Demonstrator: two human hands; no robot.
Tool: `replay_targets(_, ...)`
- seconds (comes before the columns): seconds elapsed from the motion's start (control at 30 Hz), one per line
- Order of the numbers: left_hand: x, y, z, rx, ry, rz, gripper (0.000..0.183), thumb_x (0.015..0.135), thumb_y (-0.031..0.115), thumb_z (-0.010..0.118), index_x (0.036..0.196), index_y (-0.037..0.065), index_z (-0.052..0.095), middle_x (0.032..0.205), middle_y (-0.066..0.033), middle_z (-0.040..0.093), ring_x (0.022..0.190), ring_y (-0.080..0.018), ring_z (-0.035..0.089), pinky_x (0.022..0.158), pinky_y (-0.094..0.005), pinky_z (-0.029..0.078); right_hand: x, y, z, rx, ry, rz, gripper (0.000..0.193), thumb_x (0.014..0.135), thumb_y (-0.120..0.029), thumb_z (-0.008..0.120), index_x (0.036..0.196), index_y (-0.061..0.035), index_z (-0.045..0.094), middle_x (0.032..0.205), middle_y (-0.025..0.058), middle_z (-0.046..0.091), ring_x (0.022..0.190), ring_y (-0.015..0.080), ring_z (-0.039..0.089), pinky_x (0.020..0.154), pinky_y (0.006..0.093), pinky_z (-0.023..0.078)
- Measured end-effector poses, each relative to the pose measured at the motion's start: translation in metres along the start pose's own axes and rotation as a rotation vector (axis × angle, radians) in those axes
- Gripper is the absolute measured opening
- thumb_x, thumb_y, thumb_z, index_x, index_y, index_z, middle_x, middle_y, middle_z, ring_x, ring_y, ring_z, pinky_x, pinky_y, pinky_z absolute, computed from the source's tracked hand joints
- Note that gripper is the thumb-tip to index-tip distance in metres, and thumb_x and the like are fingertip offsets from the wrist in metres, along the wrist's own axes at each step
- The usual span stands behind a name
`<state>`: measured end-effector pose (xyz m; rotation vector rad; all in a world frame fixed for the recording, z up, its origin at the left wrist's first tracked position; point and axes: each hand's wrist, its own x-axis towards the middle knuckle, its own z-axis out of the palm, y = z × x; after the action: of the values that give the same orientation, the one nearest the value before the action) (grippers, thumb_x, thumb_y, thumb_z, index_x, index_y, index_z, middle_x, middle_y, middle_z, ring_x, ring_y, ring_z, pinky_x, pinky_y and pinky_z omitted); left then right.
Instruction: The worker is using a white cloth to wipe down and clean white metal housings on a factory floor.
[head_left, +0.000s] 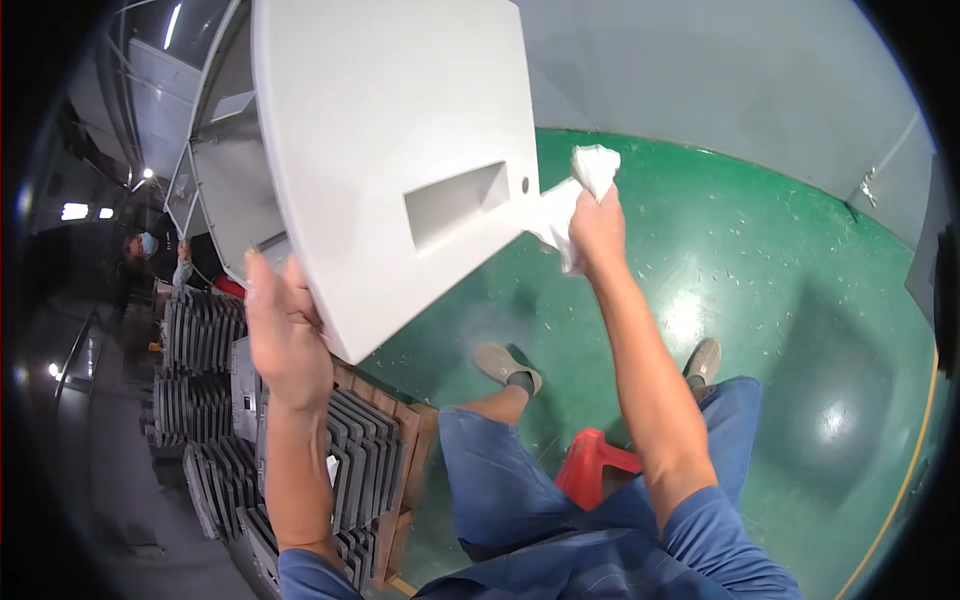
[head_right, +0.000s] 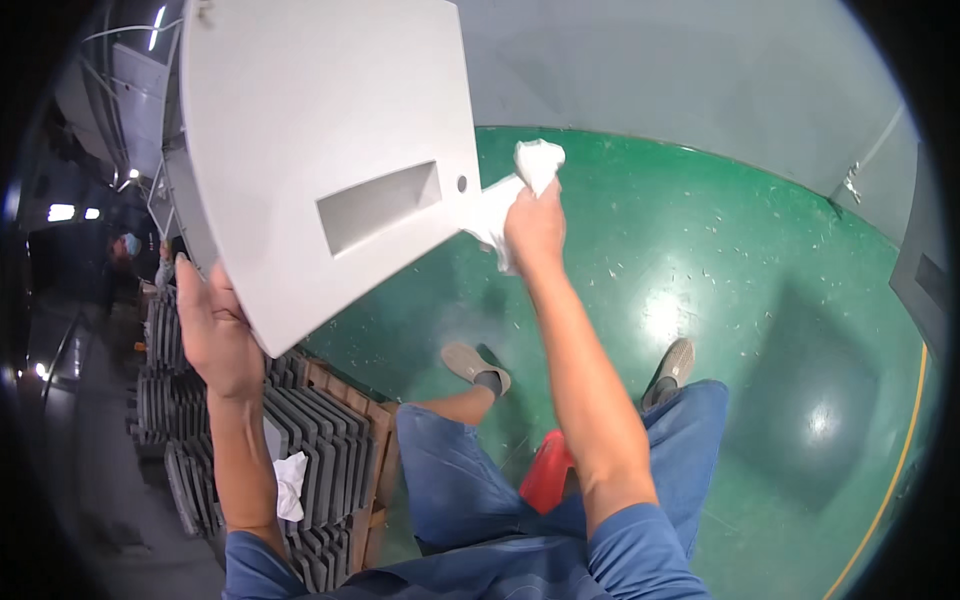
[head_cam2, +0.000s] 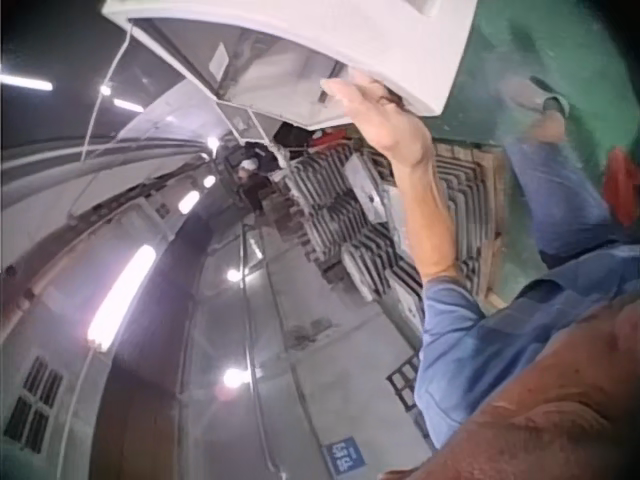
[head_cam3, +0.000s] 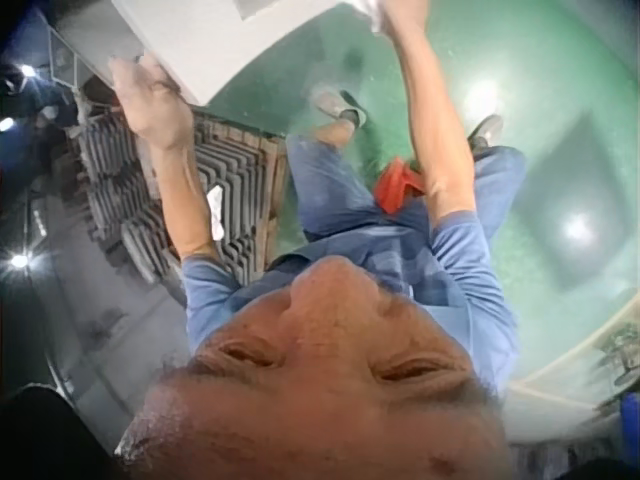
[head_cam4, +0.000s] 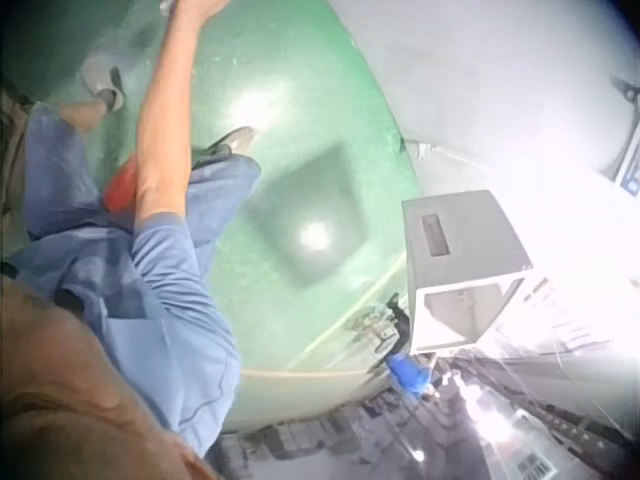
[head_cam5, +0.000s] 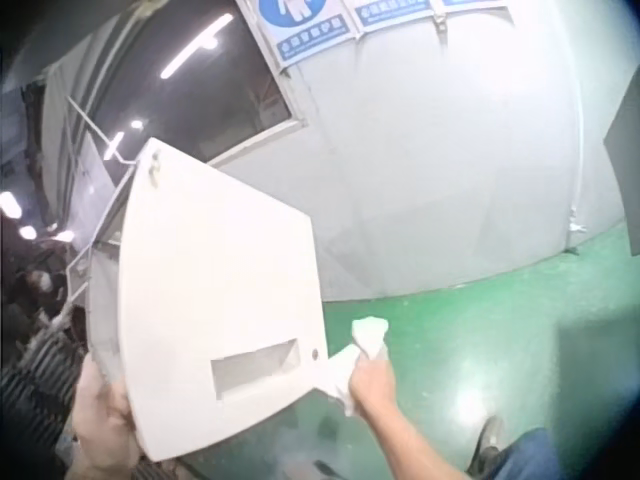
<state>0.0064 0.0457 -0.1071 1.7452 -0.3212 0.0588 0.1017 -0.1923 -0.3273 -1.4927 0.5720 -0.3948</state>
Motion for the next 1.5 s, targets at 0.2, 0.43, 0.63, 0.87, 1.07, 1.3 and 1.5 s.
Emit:
replay_targets(0.2, 0.011, -0.002, 0.029, 0.184, 0.448, 0.189, 0.061, 0.104, 0.037, 0.018, 0.127, -0.013, 0.045, 0.101, -0.0168, 0.066, 0.087, -0.0161, 0.061, 0.080, -0.0256, 0.045, -0.138, -0.179, 0.031, -0.074, -0.195, -0.990, 0.052, 0.083, -0.026, 0.057, 0.134, -0.0182, 0.050, 0.118, 0.0193, 0.053, 0.078, 0.0295, 0.059, 0.049, 0.0362, 0.053)
replay_targets(0.43, 0.012, -0.007, -0.022, 0.030, 0.034, 0.065, 0.069, 0.102, 0.044, 0.018, 0.126, -0.015, 0.046, 0.110, -0.0215, 0.064, 0.092, -0.0201, 0.063, 0.085, -0.0258, 0.046, -0.009, -0.086, 0.070, -0.535, -0.159, -0.515, 0.040, 0.094, -0.032, 0.045, 0.127, -0.0102, 0.052, 0.101, 0.0200, 0.065, 0.099, 0.0366, 0.061, 0.076, 0.0468, 0.051)
replay_targets(0.63, 0.017, -0.017, -0.015, 0.110, 0.147, 0.069, 0.071, 0.101, 0.046, 0.020, 0.125, -0.014, 0.048, 0.105, -0.0192, 0.066, 0.084, -0.0176, 0.063, 0.076, -0.0219, 0.045, 0.020, 0.043, 0.047, -0.261, -0.291, 0.120, 0.047, 0.090, -0.035, 0.045, 0.115, 0.0016, 0.060, 0.108, 0.0249, 0.063, 0.105, 0.0372, 0.060, 0.091, 0.0397, 0.044)
replay_targets(0.87, 0.021, -0.012, -0.040, 0.072, 0.151, 0.002, 0.072, 0.101, 0.048, 0.020, 0.123, -0.014, 0.050, 0.097, -0.0160, 0.068, 0.082, -0.0166, 0.062, 0.077, -0.0229, 0.044, -0.016, -0.109, 0.095, -0.159, -0.193, -0.541, 0.043, 0.094, -0.034, 0.047, 0.130, -0.0115, 0.050, 0.103, 0.0222, 0.061, 0.099, 0.0394, 0.059, 0.086, 0.0452, 0.046)
replay_targets(1.07, 0.021, -0.016, -0.050, 0.090, 0.124, 0.040, 0.072, 0.101, 0.047, 0.020, 0.124, -0.015, 0.048, 0.104, -0.0186, 0.066, 0.087, -0.0175, 0.062, 0.079, -0.0229, 0.044, 0.001, -0.043, 0.113, -0.336, -0.221, -0.492, 0.043, 0.091, -0.030, 0.052, 0.130, -0.0131, 0.053, 0.100, 0.0203, 0.057, 0.097, 0.0389, 0.058, 0.086, 0.0454, 0.046)
replay_targets(1.3, 0.028, -0.027, -0.060, 0.120, 0.290, 0.069, 0.062, 0.103, 0.038, 0.023, 0.125, -0.015, 0.046, 0.108, -0.0209, 0.064, 0.086, -0.0174, 0.062, 0.078, -0.0247, 0.045, -0.066, -0.048, 0.079, -0.413, -0.469, -0.887, 0.048, 0.081, -0.004, 0.057, 0.123, -0.0264, 0.058, 0.104, 0.0155, 0.054, 0.074, 0.0322, 0.061, 0.060, 0.0388, 0.051)
replay_targets(1.5, 0.026, -0.026, -0.070, 0.091, 0.176, 0.032, 0.065, 0.102, 0.041, 0.024, 0.127, -0.014, 0.047, 0.115, -0.0193, 0.063, 0.099, -0.0197, 0.060, 0.088, -0.0266, 0.042, -0.031, -0.105, 0.104, -0.955, -0.743, -0.923, 0.040, 0.079, -0.015, 0.051, 0.117, -0.0199, 0.064, 0.093, 0.0205, 0.067, 0.086, 0.0340, 0.066, 0.066, 0.0435, 0.053)
